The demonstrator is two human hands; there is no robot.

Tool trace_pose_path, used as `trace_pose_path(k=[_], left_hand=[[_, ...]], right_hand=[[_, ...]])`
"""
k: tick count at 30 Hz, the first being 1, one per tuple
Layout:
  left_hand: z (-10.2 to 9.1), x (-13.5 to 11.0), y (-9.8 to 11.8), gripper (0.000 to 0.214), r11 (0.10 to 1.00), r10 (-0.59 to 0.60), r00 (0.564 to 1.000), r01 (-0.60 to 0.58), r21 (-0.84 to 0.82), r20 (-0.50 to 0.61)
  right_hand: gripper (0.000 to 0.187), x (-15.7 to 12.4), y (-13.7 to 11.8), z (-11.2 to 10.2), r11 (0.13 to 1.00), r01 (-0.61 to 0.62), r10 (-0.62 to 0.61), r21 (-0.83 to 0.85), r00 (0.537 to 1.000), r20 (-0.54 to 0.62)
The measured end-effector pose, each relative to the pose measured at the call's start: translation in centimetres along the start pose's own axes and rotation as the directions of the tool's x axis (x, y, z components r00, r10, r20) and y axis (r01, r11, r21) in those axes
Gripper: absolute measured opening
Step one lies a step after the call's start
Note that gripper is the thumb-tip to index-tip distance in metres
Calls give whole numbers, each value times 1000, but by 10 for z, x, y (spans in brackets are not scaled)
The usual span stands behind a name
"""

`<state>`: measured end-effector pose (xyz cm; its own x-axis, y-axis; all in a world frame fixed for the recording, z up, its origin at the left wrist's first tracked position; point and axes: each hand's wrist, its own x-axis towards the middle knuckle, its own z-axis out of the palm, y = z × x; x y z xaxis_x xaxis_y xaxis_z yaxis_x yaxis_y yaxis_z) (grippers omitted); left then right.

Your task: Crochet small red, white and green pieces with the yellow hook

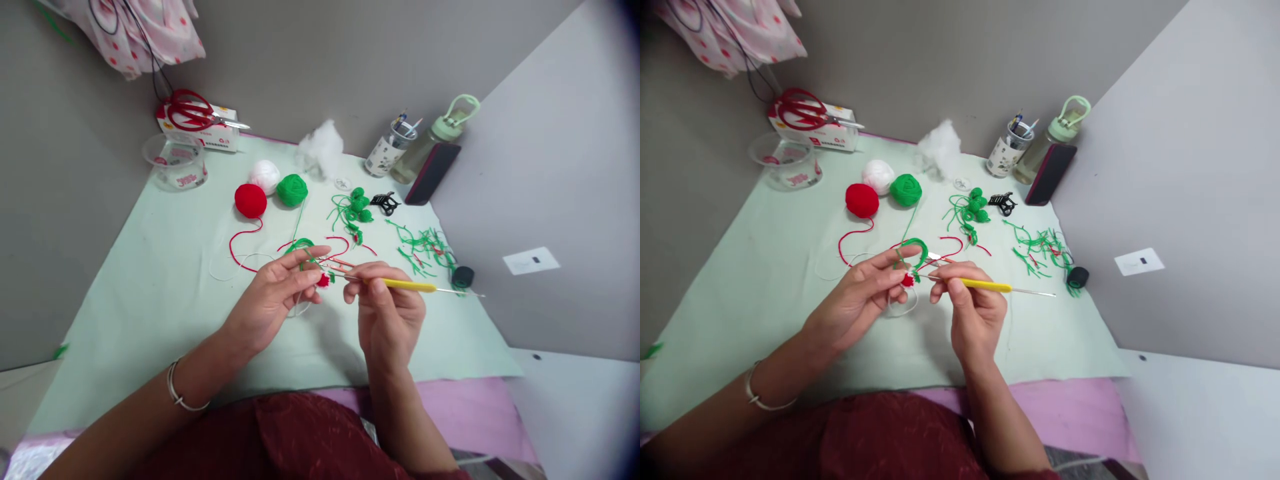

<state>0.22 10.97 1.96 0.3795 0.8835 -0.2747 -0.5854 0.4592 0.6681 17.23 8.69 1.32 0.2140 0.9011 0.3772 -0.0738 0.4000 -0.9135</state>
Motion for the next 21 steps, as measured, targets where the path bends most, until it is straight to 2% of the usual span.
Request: trace_pose_path(k=[3, 6, 10, 12, 14, 16, 19, 20, 21], left_hand=[[3, -1, -1, 26, 999, 44, 999, -43, 33, -25], [4, -2, -4, 27, 992, 86, 996, -86, 90, 2], [5, -2, -9, 28, 973, 152, 988, -156, 170, 38], [5, -2, -11, 29, 967, 168, 985, -170, 188, 26], [5, -2, -12, 33, 968, 165, 986, -159, 196, -18], [5, -1, -13, 37, 978, 146, 988, -135, 161, -57], [4, 2, -14, 31, 998, 41, 999, -41, 44, 14], [3, 3, -13, 27, 1000, 0, 999, 0, 8, 51], [1, 4, -13, 24, 999, -31, 997, 32, -17, 71]], right_hand=[[11, 1, 2, 1, 998, -47, 47, 52, 999, -12], [11, 1, 4, 4, 998, -23, 23, 53, 1000, 10], [14, -1, 5, 7, 980, 107, -101, -169, 994, 48], [19, -3, 5, 8, 961, 156, -144, -227, 987, 69], [25, -6, 6, 9, 949, 188, -167, -253, 981, 102], [34, -10, 9, 10, 899, 273, -242, -342, 961, 131], [43, -12, 11, 9, 771, 436, -383, -464, 900, 208], [40, -10, 11, 8, 772, 437, -386, -462, 899, 205], [35, -8, 10, 6, 812, 393, -352, -432, 919, 176]])
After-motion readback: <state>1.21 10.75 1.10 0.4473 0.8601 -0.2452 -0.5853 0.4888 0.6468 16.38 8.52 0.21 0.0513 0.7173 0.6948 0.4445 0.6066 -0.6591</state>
